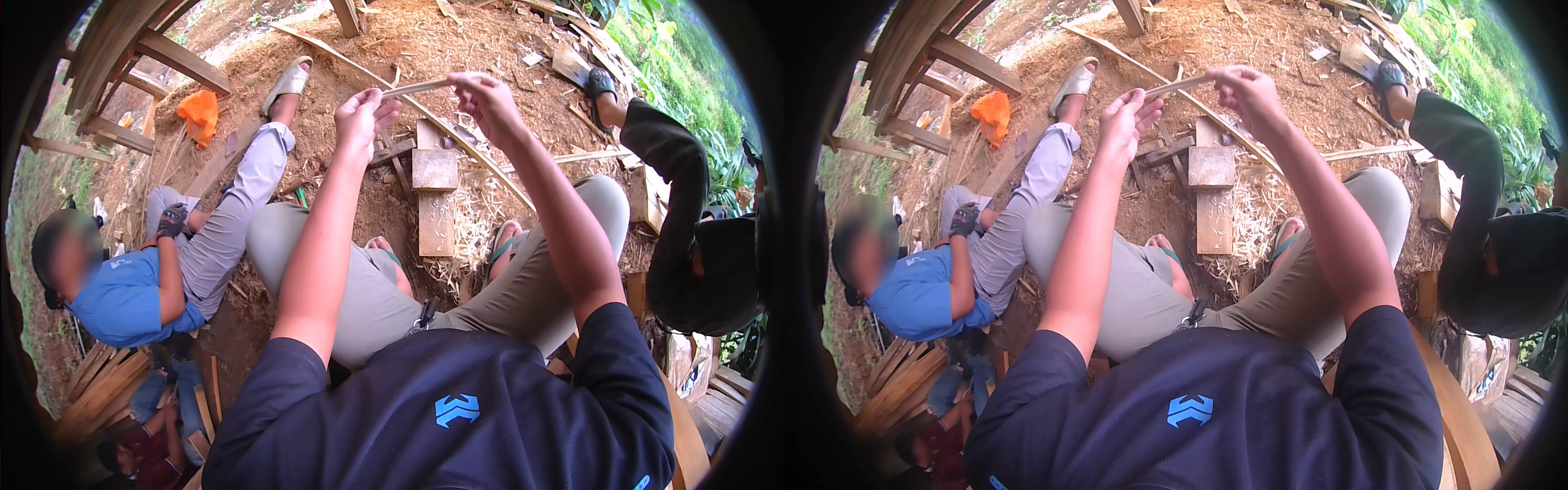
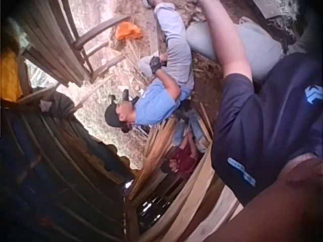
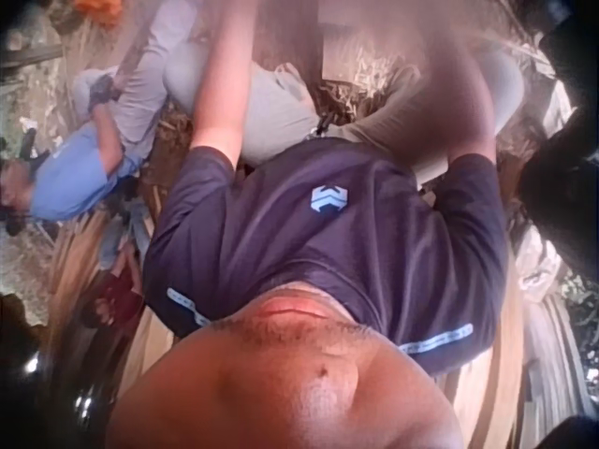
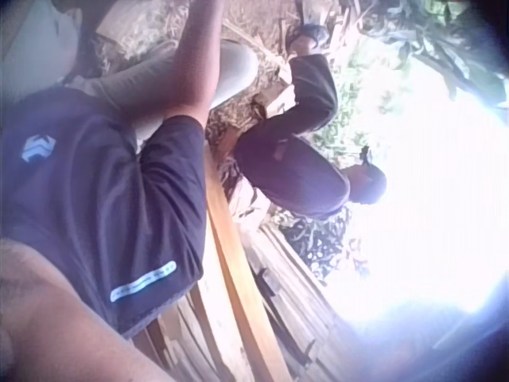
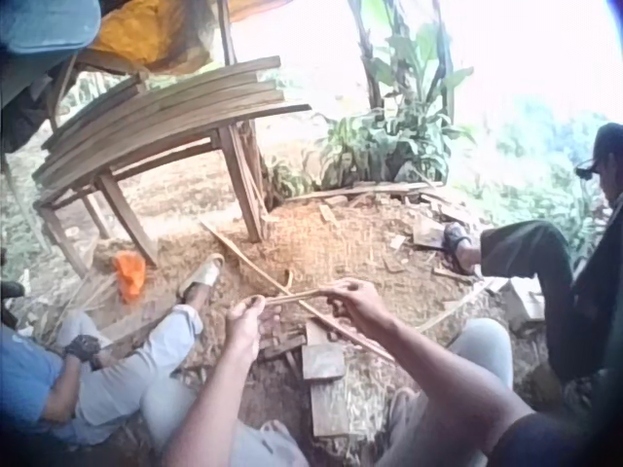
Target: The person sits on the ground and uses a hand saw to shave thin strips from a piece of wood. They repeatedly pull the saw across the wood to create shavings and then inspect the resulting strips.
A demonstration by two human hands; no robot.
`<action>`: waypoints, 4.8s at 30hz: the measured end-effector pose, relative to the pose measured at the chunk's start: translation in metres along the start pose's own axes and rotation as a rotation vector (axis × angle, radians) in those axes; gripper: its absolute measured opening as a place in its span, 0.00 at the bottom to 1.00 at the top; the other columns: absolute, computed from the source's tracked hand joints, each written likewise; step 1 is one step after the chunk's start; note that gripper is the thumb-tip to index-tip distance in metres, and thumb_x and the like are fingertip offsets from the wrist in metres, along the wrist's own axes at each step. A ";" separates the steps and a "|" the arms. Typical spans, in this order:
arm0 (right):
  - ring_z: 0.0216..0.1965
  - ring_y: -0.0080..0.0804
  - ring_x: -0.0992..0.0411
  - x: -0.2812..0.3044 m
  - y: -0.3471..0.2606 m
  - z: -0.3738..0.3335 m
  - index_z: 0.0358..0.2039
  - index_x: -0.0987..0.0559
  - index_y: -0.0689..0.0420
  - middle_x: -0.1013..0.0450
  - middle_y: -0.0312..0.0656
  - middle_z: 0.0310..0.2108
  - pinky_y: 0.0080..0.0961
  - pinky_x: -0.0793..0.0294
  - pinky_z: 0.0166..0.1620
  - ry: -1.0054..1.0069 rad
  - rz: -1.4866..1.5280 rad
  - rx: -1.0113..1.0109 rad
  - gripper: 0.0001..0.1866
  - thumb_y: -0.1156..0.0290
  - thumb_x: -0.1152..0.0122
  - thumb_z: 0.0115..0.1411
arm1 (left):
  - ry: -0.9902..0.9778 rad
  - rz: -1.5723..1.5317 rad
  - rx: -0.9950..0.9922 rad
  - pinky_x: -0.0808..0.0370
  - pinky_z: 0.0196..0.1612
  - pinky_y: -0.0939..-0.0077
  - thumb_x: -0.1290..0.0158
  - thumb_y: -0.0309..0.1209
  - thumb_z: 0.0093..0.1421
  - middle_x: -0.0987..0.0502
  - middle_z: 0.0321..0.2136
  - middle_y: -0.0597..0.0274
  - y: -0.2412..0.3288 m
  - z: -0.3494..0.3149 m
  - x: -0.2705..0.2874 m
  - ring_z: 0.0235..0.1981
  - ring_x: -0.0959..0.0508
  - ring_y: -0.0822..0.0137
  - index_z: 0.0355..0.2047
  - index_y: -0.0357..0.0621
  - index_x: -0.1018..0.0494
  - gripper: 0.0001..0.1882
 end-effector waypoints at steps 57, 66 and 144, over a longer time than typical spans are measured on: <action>0.12 0.11 0.57 -0.027 0.082 -0.050 0.17 0.43 0.41 0.51 0.20 0.13 0.16 0.60 0.14 -0.401 -0.177 -0.746 0.24 0.57 0.49 0.71 | -0.404 0.352 -0.147 0.19 0.39 0.78 0.49 0.31 0.70 0.17 0.38 0.56 -0.013 -0.038 -0.047 0.36 0.18 0.71 0.49 0.34 0.24 0.14; 0.12 0.13 0.53 -0.016 0.087 -0.054 0.18 0.37 0.43 0.49 0.21 0.13 0.20 0.57 0.15 -0.380 -0.198 -0.821 0.21 0.56 0.48 0.69 | -0.497 0.536 -0.071 0.22 0.46 0.78 0.43 0.26 0.65 0.17 0.43 0.55 -0.031 -0.043 -0.048 0.43 0.18 0.73 0.55 0.37 0.25 0.18; 0.75 0.43 0.78 -0.108 -0.063 -0.057 0.73 0.54 0.55 0.75 0.50 0.75 0.47 0.71 0.74 -0.322 -0.578 0.675 0.33 0.60 0.61 0.73 | -0.378 0.360 -1.029 0.58 0.74 0.52 0.83 0.65 0.68 0.62 0.74 0.45 0.088 -0.090 -0.110 0.75 0.60 0.52 0.72 0.40 0.57 0.46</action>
Point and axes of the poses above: each hand's wrist, its own z-axis towards the middle knuckle, its own x-axis out of the back of the hand, y = z × x, the point moved 5 cm from there along z, towards the middle knuckle
